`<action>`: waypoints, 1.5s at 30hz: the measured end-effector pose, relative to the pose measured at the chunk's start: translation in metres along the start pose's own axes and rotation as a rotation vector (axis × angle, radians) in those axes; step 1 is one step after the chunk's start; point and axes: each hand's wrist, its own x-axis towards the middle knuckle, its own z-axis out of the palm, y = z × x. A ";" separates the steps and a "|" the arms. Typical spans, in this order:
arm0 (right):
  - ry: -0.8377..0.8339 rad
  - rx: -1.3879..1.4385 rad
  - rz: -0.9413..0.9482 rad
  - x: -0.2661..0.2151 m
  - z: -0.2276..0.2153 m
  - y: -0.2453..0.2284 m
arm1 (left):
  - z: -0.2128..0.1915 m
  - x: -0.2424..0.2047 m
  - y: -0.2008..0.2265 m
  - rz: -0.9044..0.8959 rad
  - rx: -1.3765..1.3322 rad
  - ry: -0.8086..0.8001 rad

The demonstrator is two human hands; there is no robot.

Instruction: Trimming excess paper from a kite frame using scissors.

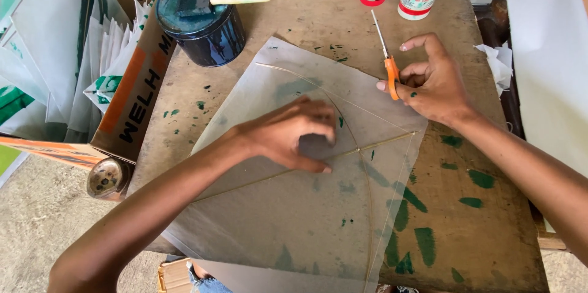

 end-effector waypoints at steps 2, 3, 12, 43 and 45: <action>0.004 -0.005 0.000 -0.001 0.000 -0.002 | 0.008 -0.007 0.001 0.006 -0.004 0.008; 0.007 -0.014 0.001 -0.002 0.001 -0.003 | 0.012 -0.011 0.002 0.013 -0.009 0.020; 0.024 -0.171 0.099 -0.008 0.010 -0.032 | 0.013 -0.015 0.009 -0.031 0.141 -0.056; 0.064 -0.524 -0.307 -0.007 0.075 -0.032 | -0.045 -0.129 0.013 -1.165 0.236 0.347; 0.073 -0.499 -0.248 -0.004 0.085 -0.039 | -0.040 -0.134 0.012 -1.165 0.181 0.425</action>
